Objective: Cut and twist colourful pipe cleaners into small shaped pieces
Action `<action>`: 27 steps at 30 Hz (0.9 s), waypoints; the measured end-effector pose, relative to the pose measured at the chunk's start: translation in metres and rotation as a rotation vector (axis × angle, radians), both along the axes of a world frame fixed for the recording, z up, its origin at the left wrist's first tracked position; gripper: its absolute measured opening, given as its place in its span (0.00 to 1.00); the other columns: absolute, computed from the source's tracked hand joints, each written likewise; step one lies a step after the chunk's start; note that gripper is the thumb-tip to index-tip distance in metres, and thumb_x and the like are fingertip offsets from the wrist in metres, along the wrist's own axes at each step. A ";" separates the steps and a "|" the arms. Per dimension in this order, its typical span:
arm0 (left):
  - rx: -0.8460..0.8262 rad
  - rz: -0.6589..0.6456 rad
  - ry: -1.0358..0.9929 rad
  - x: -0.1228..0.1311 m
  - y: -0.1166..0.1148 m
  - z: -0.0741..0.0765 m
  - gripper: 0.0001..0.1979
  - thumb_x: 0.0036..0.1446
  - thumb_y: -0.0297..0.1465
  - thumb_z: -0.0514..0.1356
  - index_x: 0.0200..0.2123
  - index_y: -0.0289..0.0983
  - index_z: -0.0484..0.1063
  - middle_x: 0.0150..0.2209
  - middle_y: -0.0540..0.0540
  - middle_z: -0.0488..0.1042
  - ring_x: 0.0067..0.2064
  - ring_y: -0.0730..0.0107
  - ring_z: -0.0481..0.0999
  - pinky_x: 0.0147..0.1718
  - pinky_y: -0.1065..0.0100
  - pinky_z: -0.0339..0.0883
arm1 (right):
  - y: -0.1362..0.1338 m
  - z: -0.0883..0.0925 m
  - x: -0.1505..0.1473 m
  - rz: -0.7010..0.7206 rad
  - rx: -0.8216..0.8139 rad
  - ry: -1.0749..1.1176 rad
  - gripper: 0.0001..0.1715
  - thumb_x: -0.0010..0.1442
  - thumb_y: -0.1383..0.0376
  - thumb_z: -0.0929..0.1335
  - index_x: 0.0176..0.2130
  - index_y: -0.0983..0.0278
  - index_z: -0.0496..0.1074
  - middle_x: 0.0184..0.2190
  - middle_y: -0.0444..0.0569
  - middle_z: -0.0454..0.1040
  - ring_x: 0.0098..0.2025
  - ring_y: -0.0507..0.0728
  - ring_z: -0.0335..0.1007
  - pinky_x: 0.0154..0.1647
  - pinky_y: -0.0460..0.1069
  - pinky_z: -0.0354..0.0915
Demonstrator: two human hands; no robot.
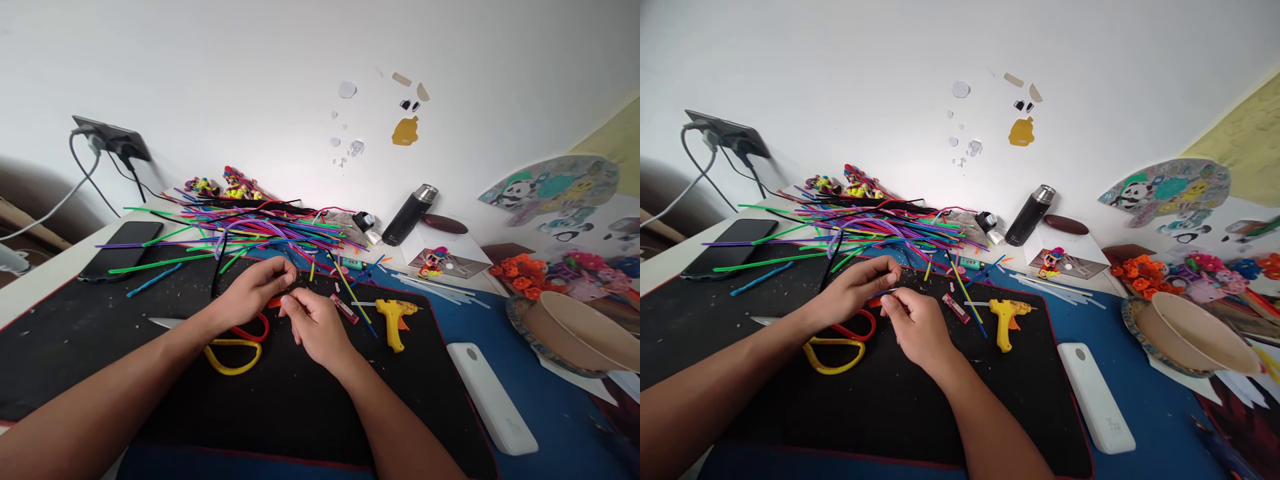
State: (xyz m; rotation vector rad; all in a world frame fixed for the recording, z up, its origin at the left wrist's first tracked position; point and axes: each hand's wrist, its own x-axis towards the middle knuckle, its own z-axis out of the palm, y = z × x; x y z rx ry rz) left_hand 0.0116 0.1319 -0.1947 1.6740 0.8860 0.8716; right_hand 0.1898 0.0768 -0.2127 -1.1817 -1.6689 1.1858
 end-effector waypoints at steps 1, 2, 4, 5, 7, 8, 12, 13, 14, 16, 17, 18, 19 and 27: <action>-0.003 0.046 -0.026 -0.001 0.002 -0.001 0.15 0.67 0.44 0.58 0.36 0.38 0.69 0.31 0.50 0.68 0.34 0.66 0.67 0.35 0.66 0.63 | -0.001 0.001 -0.001 0.008 -0.004 0.009 0.22 0.74 0.51 0.65 0.34 0.61 0.73 0.15 0.37 0.64 0.17 0.50 0.60 0.25 0.46 0.57; 0.005 0.094 -0.045 -0.002 0.004 -0.001 0.15 0.67 0.44 0.57 0.35 0.39 0.69 0.31 0.50 0.68 0.34 0.66 0.67 0.36 0.66 0.63 | -0.001 0.001 -0.001 0.009 -0.013 0.031 0.22 0.74 0.51 0.65 0.33 0.61 0.73 0.15 0.37 0.64 0.17 0.50 0.60 0.25 0.46 0.57; 0.043 0.166 -0.036 -0.004 0.008 -0.003 0.16 0.68 0.45 0.56 0.33 0.39 0.67 0.31 0.50 0.67 0.35 0.65 0.67 0.38 0.65 0.63 | 0.001 0.003 -0.001 -0.015 -0.041 0.113 0.22 0.73 0.50 0.65 0.33 0.60 0.72 0.15 0.37 0.63 0.17 0.50 0.60 0.24 0.46 0.57; 0.068 0.188 -0.005 -0.004 0.010 -0.004 0.17 0.68 0.45 0.55 0.32 0.40 0.66 0.30 0.50 0.66 0.35 0.65 0.66 0.38 0.64 0.63 | 0.002 0.003 -0.001 -0.034 -0.057 0.162 0.23 0.73 0.49 0.65 0.32 0.60 0.72 0.15 0.37 0.62 0.17 0.50 0.59 0.23 0.46 0.57; 0.112 0.209 0.097 -0.006 0.013 -0.007 0.18 0.68 0.46 0.53 0.30 0.40 0.64 0.28 0.51 0.65 0.33 0.65 0.65 0.35 0.64 0.61 | 0.005 0.004 0.001 -0.074 -0.084 0.247 0.24 0.71 0.47 0.66 0.31 0.60 0.70 0.14 0.36 0.60 0.16 0.51 0.58 0.21 0.47 0.56; 0.135 0.220 0.155 -0.006 0.014 -0.009 0.19 0.68 0.46 0.52 0.30 0.41 0.63 0.27 0.51 0.64 0.31 0.65 0.64 0.34 0.65 0.60 | 0.006 0.004 0.001 -0.089 -0.094 0.278 0.25 0.71 0.46 0.67 0.31 0.60 0.70 0.13 0.36 0.60 0.15 0.51 0.58 0.20 0.47 0.56; 0.211 0.283 0.336 -0.008 0.019 -0.015 0.21 0.68 0.47 0.52 0.26 0.41 0.60 0.23 0.53 0.60 0.27 0.67 0.60 0.28 0.65 0.55 | 0.010 0.003 0.003 -0.117 -0.117 0.320 0.26 0.68 0.43 0.68 0.30 0.60 0.69 0.13 0.37 0.59 0.15 0.51 0.59 0.18 0.47 0.55; 0.221 0.295 0.347 -0.008 0.020 -0.016 0.20 0.67 0.46 0.53 0.26 0.41 0.61 0.23 0.52 0.63 0.27 0.66 0.62 0.29 0.65 0.57 | 0.010 0.002 0.003 -0.118 -0.120 0.322 0.26 0.68 0.43 0.68 0.30 0.60 0.69 0.13 0.37 0.59 0.15 0.51 0.59 0.18 0.47 0.54; 0.232 0.305 0.340 -0.008 0.021 -0.017 0.18 0.66 0.45 0.55 0.27 0.41 0.65 0.25 0.51 0.67 0.29 0.65 0.66 0.32 0.65 0.61 | 0.009 0.002 0.002 -0.117 -0.123 0.324 0.26 0.69 0.43 0.68 0.30 0.60 0.70 0.13 0.37 0.59 0.15 0.51 0.59 0.18 0.47 0.54; 0.255 0.314 0.289 -0.007 0.021 -0.017 0.11 0.62 0.42 0.60 0.35 0.40 0.73 0.37 0.45 0.78 0.40 0.59 0.76 0.43 0.63 0.69 | 0.009 0.002 0.002 -0.118 -0.125 0.328 0.26 0.69 0.44 0.68 0.30 0.60 0.70 0.13 0.37 0.59 0.15 0.51 0.59 0.18 0.47 0.54; 0.251 0.300 0.243 -0.007 0.021 -0.016 0.12 0.61 0.41 0.61 0.41 0.40 0.76 0.44 0.43 0.80 0.47 0.56 0.77 0.49 0.60 0.69 | 0.008 0.003 0.002 -0.120 -0.124 0.328 0.26 0.69 0.44 0.68 0.30 0.60 0.70 0.13 0.37 0.59 0.15 0.51 0.59 0.18 0.47 0.54; 0.227 0.273 0.189 -0.006 0.020 -0.015 0.14 0.60 0.41 0.62 0.45 0.40 0.76 0.49 0.41 0.80 0.51 0.54 0.77 0.53 0.58 0.69 | 0.008 0.004 0.002 -0.122 -0.123 0.326 0.26 0.68 0.43 0.68 0.30 0.60 0.70 0.13 0.37 0.59 0.15 0.51 0.59 0.18 0.47 0.54; 0.185 0.233 0.136 -0.006 0.018 -0.013 0.17 0.61 0.43 0.62 0.48 0.39 0.76 0.51 0.40 0.80 0.53 0.54 0.77 0.54 0.57 0.70 | 0.008 0.005 0.002 -0.124 -0.124 0.325 0.26 0.68 0.43 0.68 0.30 0.60 0.70 0.13 0.36 0.59 0.15 0.51 0.59 0.18 0.47 0.54; 0.143 0.031 0.072 -0.007 0.005 -0.001 0.24 0.69 0.52 0.56 0.36 0.36 0.75 0.34 0.46 0.76 0.36 0.64 0.73 0.38 0.66 0.67 | 0.011 0.004 0.005 -0.192 -0.141 0.356 0.27 0.67 0.42 0.68 0.31 0.60 0.70 0.13 0.36 0.59 0.15 0.50 0.59 0.17 0.46 0.53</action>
